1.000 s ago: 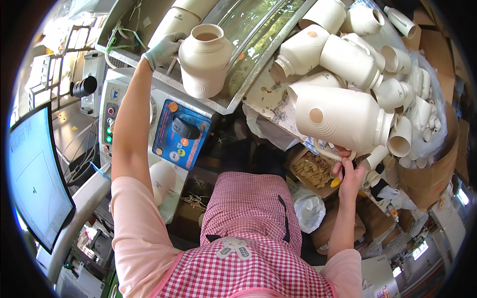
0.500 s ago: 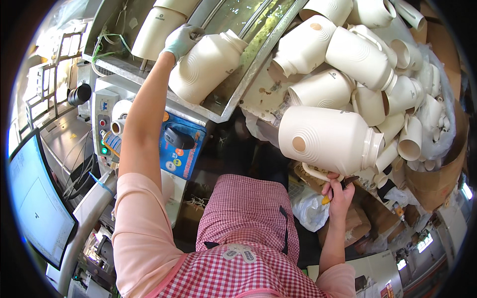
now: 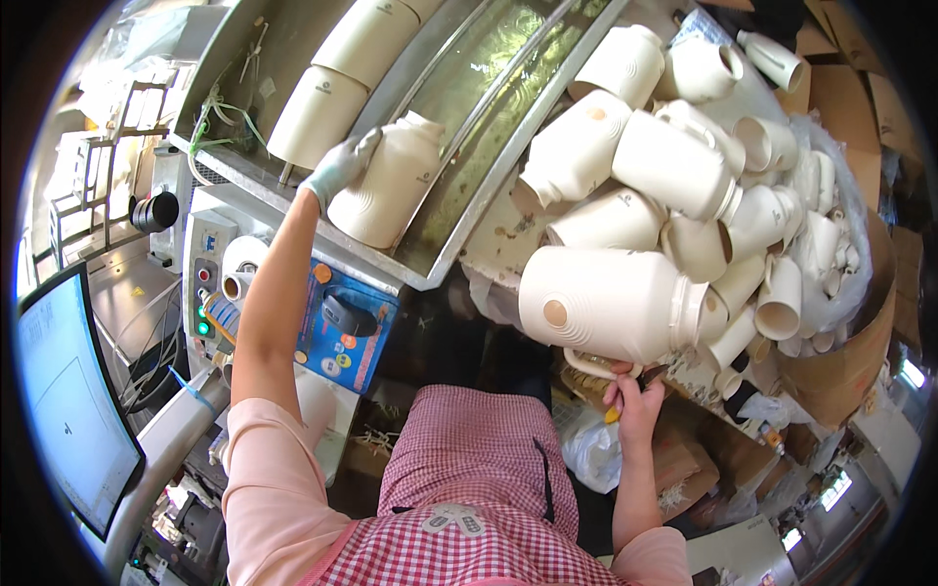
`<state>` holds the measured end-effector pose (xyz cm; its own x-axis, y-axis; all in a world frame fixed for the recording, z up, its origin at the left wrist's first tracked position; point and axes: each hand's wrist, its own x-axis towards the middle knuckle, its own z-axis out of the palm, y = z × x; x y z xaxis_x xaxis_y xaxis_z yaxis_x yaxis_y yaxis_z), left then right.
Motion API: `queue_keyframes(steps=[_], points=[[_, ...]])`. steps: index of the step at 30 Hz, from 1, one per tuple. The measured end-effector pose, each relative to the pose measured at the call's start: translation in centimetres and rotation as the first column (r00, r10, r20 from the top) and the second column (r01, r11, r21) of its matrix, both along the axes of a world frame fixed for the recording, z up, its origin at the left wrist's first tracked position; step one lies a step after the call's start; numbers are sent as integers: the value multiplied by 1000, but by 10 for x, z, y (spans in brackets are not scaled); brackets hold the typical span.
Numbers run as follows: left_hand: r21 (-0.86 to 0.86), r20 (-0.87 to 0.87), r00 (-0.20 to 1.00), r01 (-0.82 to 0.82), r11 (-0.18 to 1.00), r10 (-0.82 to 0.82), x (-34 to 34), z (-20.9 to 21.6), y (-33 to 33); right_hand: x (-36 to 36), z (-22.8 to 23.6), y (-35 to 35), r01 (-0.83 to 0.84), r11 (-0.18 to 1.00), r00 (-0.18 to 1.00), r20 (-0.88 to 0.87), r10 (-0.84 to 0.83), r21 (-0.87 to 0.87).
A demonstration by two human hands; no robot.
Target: The person assembles white ceramic pitchers by inserting a small wooden disc into the spout and attaching a handle. They handle each pitcher one at a time, inspect the interior, and place the finished units onto a conveyor belt.
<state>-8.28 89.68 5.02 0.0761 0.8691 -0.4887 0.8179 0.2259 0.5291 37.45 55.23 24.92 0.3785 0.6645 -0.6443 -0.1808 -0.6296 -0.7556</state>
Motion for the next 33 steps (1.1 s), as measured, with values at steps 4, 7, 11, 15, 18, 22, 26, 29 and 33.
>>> queue_keyframes(steps=[4, 7, 11, 15, 18, 22, 26, 29, 33], points=[[42, -96, 986, -135, 990, 139, -6, -4, -18, -6, 3, 5, -11, 1000, 998, -55, 11, -6], [-71, 180, 956, -224, 972, 233, -1, 1, -29, -11, 5, 8, -25, 1000, 997, -79, 25, 2], [187, 119, 993, -15, 982, -8, 14, 15, -53, -17, 5, 10, -30, 999, 999, -36, 30, 18], [347, 241, 970, -98, 933, 12, 22, 23, -63, -23, 2, 12, -53, 999, 998, -32, 54, 12], [292, 255, 950, -255, 922, 182, 20, 19, -55, -26, 1, 14, -75, 997, 996, -39, 76, 12], [216, 101, 967, -251, 944, 234, 8, 2, -37, -26, 2, 16, -82, 997, 996, -33, 82, 10], [52, 159, 948, -288, 956, 277, -13, -21, -22, -26, 1, 14, -96, 995, 995, -38, 96, 12], [-108, 183, 887, -411, 905, 425, -29, -35, -15, -27, -1, 12, -89, 996, 996, -26, 89, 7], [99, -257, 966, 44, 994, -18, -32, -35, -9, -27, -3, 9, -89, 995, 995, -36, 88, -33]])
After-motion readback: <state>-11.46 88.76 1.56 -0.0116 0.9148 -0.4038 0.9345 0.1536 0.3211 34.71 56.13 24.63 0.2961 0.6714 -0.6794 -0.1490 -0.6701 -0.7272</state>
